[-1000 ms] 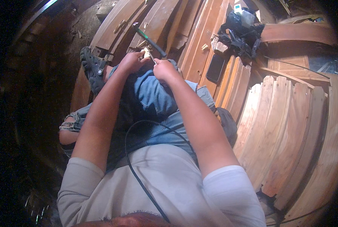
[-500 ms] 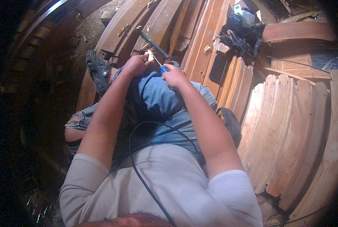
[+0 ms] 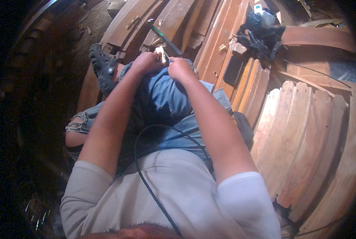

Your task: The person sits on a wooden floor and uses a chisel and hammer to carve a small piece of wood held in their left hand. They repeatedly strike the chisel to remove wood shavings and occasionally inspect the carved surface.

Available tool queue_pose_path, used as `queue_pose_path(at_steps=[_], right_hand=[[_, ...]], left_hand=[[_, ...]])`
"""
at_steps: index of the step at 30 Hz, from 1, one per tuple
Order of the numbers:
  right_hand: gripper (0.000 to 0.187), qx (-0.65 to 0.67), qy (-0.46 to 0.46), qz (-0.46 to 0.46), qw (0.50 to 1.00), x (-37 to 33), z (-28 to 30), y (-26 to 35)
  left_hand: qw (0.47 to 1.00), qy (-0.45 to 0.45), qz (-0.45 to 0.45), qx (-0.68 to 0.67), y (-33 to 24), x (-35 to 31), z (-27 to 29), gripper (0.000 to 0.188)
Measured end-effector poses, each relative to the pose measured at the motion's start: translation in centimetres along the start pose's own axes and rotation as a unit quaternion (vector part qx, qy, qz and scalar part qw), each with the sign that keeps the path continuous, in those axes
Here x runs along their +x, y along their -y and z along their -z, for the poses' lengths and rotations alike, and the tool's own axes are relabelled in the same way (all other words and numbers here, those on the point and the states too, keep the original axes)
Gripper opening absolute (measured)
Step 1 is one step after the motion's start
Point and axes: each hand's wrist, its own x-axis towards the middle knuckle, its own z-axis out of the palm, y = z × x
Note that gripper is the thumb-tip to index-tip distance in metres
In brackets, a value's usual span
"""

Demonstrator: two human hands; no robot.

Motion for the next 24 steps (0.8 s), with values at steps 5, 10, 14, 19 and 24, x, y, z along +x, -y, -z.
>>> queue_pose_path(at_steps=[5,10,14,19,24], right_hand=[[0.043,0.046,-0.022,-0.013,0.999,0.7,-1.9,-2.7],[0.044,0.153,0.014,-0.09,0.984,0.0,-0.3,-1.4],[0.044,0.285,0.052,-0.158,0.944,-1.6,1.7,-0.3],[0.038,0.334,0.021,-0.111,0.936,-3.2,2.7,-1.2],[0.021,0.439,0.018,-0.098,0.893,-2.8,2.3,-1.7]], left_hand=[[0.999,-0.023,0.014,-0.045,-0.2,-0.5,0.8,0.056],[0.997,-0.042,0.029,-0.059,-0.3,-1.0,0.8,0.056],[0.994,-0.038,0.046,-0.09,-0.2,-0.8,0.8,0.063],[0.981,-0.065,0.082,-0.166,1.0,0.4,-0.1,0.063],[0.962,-0.113,0.099,-0.228,1.5,0.7,-0.6,0.063]])
